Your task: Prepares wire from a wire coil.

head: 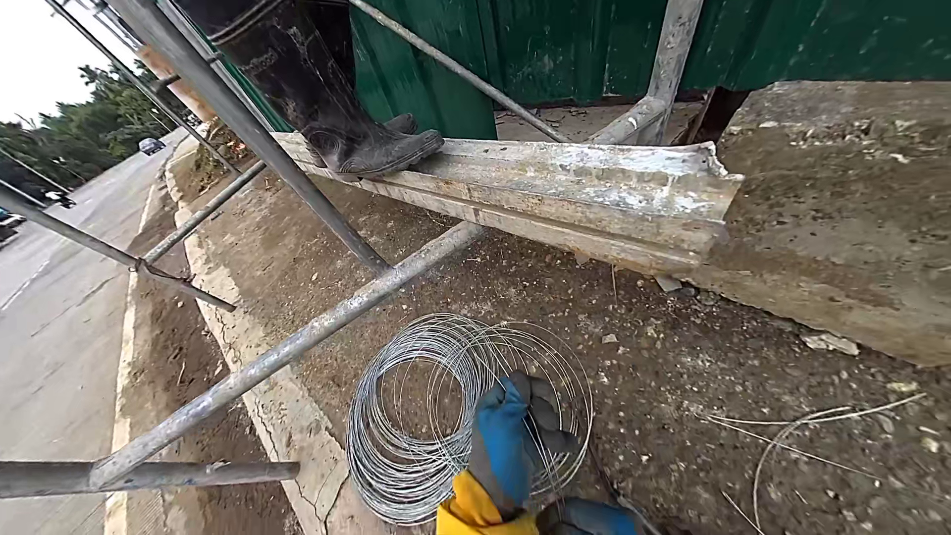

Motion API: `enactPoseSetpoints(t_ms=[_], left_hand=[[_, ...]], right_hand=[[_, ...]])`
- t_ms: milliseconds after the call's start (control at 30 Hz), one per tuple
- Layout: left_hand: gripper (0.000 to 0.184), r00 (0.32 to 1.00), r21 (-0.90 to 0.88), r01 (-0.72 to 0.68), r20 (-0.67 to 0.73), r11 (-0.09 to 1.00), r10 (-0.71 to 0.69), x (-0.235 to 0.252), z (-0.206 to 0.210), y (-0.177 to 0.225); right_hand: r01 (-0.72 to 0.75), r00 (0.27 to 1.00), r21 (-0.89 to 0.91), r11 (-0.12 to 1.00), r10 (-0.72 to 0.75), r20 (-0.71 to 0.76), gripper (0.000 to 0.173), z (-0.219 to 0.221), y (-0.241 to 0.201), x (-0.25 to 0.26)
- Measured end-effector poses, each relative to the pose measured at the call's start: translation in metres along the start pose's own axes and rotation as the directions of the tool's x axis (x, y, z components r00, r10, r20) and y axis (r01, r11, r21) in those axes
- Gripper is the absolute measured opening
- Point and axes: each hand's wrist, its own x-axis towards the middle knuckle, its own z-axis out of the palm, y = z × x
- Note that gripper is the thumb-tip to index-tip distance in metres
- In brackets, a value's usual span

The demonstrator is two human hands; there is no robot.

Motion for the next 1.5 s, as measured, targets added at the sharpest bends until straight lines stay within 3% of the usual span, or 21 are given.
enactPoseSetpoints(t_ms=[100,167,267,367,433,567,667,1000,1200,1367,1500], left_hand=[[0.048,0.998,0.118,-0.017,0.068,0.993,0.009,0.013,-0.013,-0.006],[0.054,1.000,0.295,-0.006,0.028,0.955,-0.002,0.009,-0.013,-0.003],[0.049,0.996,0.440,-0.087,0.011,0.894,0.091,-0.009,-0.013,0.012],[0.040,0.961,0.624,-0.264,0.236,0.736,0.145,-0.022,-0.017,0.016],[0.038,0.935,0.752,-0.317,0.351,0.578,0.056,-0.023,-0.024,0.005],[0.042,0.916,0.894,-0.194,0.312,0.403,-0.251,-0.023,-0.028,-0.002],[0.032,0.881,0.884,-0.132,0.312,0.448,-0.357,-0.022,-0.023,-0.001],[0.019,0.883,0.805,0.072,0.222,0.589,-0.413,-0.016,-0.017,-0.002],[0.019,0.880,0.758,0.093,0.241,0.645,-0.410,-0.009,-0.019,-0.009],[0.026,0.881,0.670,0.101,0.282,0.735,-0.379,-0.009,-0.015,-0.012],[0.030,0.942,0.551,-0.008,0.285,0.835,-0.179,-0.016,-0.018,-0.005]], right_hand=[[0.025,0.998,0.223,0.975,-0.011,-0.066,0.023,-0.008,-0.021,-0.001],[0.087,0.967,0.324,0.942,-0.002,-0.254,0.024,-0.021,-0.026,0.003],[0.065,0.853,0.569,0.820,0.251,-0.458,0.025,-0.058,-0.032,0.014],[0.146,0.730,0.752,0.642,0.443,-0.520,0.022,-0.083,-0.040,0.022],[0.180,0.703,0.781,0.598,0.477,-0.527,0.023,-0.087,-0.042,0.023],[0.272,0.680,0.776,0.569,0.457,-0.574,0.022,-0.091,-0.044,0.022],[0.286,0.666,0.762,0.581,0.451,-0.594,0.023,-0.095,-0.043,0.022],[0.246,0.678,0.725,0.644,0.420,-0.603,0.022,-0.095,-0.044,0.022],[0.235,0.667,0.700,0.674,0.412,-0.620,0.024,-0.094,-0.036,0.023],[0.114,0.726,0.479,0.870,0.256,-0.638,0.022,-0.103,-0.035,0.016],[-0.031,0.846,0.395,0.918,0.234,-0.479,0.024,-0.114,-0.044,0.010]])
